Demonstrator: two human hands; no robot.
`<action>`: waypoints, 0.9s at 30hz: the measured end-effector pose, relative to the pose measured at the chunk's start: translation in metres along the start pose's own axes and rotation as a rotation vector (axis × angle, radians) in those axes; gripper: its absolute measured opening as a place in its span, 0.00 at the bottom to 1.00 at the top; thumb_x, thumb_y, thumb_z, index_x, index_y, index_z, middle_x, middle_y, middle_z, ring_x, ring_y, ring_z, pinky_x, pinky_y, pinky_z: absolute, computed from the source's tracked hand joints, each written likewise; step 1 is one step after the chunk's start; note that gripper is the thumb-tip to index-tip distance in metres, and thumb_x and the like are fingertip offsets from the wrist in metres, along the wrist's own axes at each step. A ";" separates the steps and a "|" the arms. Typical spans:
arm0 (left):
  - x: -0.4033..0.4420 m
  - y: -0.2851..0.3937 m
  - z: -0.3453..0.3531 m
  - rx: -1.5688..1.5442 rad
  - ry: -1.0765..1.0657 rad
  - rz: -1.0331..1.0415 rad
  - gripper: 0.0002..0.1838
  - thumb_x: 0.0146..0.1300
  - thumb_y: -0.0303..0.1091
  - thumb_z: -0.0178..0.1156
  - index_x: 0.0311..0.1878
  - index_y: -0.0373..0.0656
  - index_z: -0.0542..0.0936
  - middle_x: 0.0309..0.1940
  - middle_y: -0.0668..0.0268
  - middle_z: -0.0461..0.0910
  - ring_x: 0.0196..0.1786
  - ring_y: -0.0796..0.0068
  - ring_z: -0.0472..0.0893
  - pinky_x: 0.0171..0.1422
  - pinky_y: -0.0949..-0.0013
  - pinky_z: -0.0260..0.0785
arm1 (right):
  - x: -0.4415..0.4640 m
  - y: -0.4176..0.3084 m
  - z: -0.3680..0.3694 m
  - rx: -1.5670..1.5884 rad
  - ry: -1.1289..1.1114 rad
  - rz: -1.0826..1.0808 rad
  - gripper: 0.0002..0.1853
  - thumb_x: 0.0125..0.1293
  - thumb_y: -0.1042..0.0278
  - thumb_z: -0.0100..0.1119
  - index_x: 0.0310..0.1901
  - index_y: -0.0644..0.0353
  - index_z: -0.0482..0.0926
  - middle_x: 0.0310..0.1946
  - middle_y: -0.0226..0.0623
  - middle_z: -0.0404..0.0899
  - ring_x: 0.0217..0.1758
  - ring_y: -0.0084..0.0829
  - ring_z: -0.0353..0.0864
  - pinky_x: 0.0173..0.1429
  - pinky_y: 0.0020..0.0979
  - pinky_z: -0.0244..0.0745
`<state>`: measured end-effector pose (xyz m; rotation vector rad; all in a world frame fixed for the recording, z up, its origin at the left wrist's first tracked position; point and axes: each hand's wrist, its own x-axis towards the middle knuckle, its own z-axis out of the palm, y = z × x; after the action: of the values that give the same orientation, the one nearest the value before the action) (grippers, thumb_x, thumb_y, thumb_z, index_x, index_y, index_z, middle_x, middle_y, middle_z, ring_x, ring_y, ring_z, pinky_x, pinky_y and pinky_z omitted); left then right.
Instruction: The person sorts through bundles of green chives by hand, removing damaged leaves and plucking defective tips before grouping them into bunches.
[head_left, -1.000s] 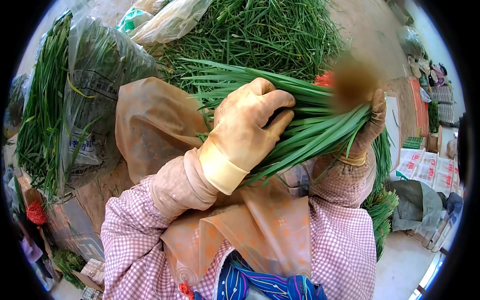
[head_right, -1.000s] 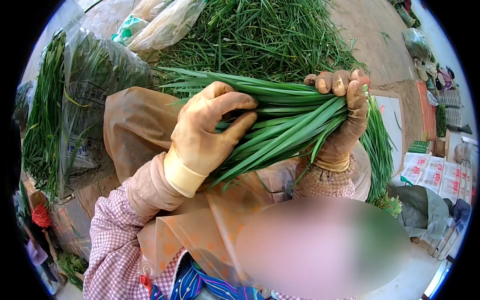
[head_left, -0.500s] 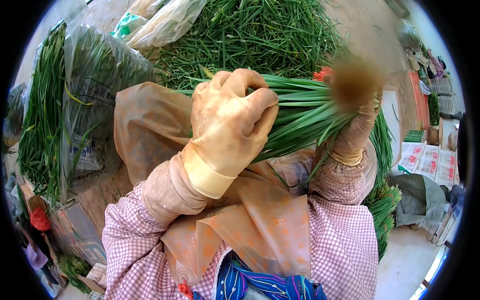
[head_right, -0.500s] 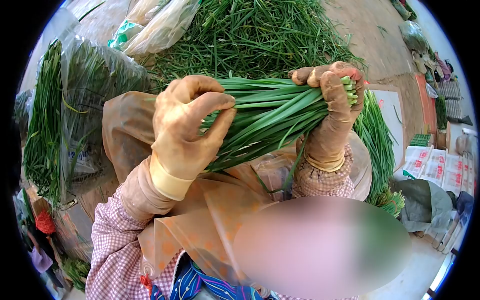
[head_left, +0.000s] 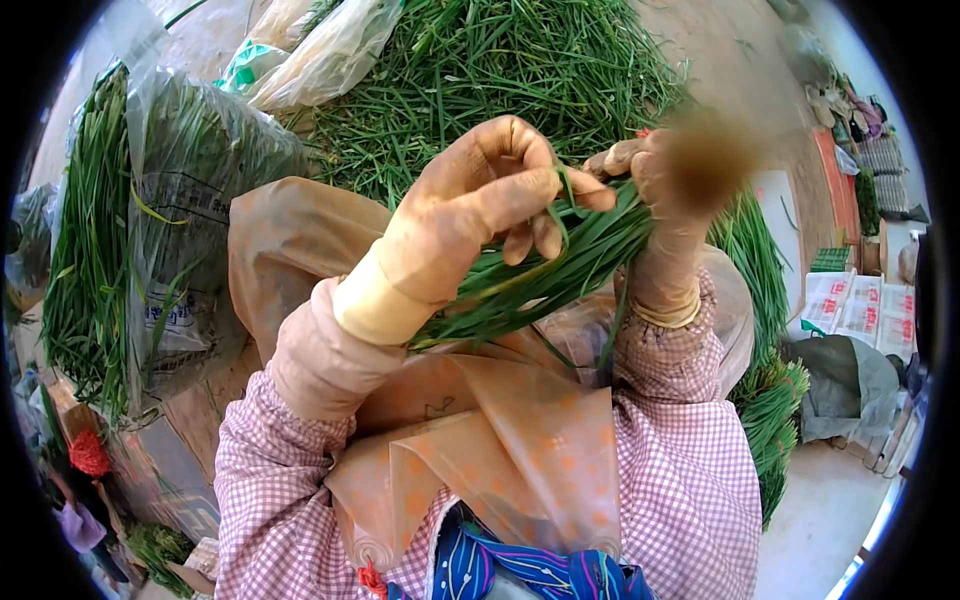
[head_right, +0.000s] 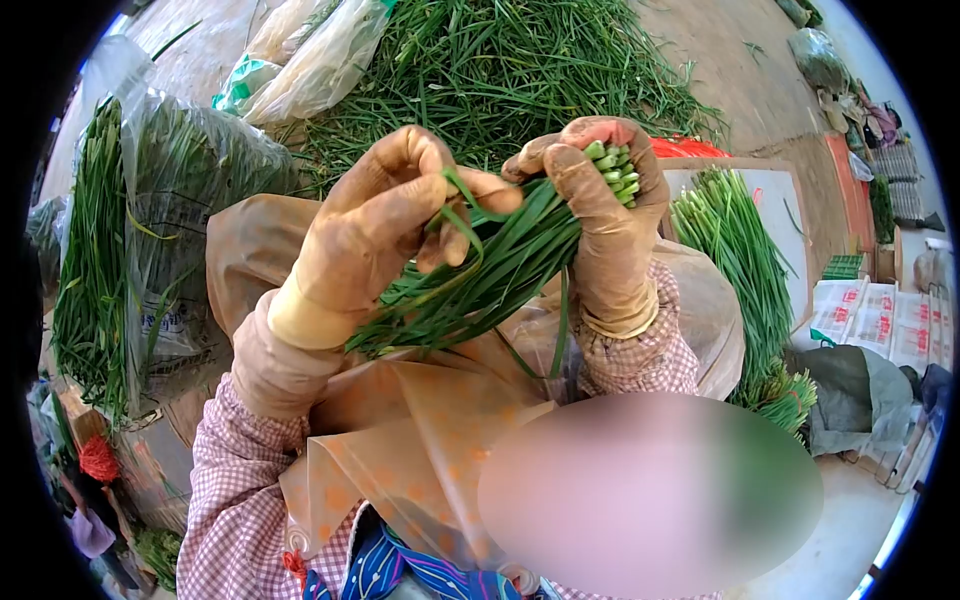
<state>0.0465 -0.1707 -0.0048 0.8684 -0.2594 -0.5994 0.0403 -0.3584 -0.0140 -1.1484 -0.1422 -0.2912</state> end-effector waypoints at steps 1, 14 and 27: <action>0.004 -0.005 -0.002 -0.061 -0.005 0.033 0.06 0.69 0.34 0.55 0.40 0.43 0.71 0.41 0.55 0.80 0.32 0.76 0.78 0.35 0.77 0.69 | -0.002 0.000 0.002 0.016 -0.009 0.028 0.06 0.61 0.81 0.62 0.37 0.61 0.76 0.34 0.33 0.76 0.36 0.30 0.81 0.43 0.35 0.81; 0.028 0.065 -0.066 -0.392 -0.163 0.429 0.10 0.72 0.35 0.52 0.47 0.40 0.77 0.46 0.64 0.76 0.42 0.72 0.75 0.47 0.70 0.73 | 0.000 0.018 -0.010 0.040 0.029 0.202 0.08 0.63 0.75 0.63 0.41 0.63 0.74 0.28 0.37 0.79 0.31 0.31 0.82 0.39 0.33 0.80; -0.043 0.032 -0.010 0.651 0.093 -0.244 0.17 0.66 0.45 0.62 0.43 0.38 0.84 0.34 0.67 0.84 0.38 0.80 0.79 0.45 0.73 0.73 | 0.011 -0.012 -0.008 0.005 -0.002 -0.202 0.03 0.64 0.76 0.59 0.38 0.61 0.76 0.27 0.37 0.78 0.31 0.35 0.80 0.41 0.42 0.80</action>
<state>0.0282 -0.1230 0.0151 1.5689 -0.2700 -0.7104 0.0468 -0.3723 -0.0038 -1.1310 -0.2619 -0.4683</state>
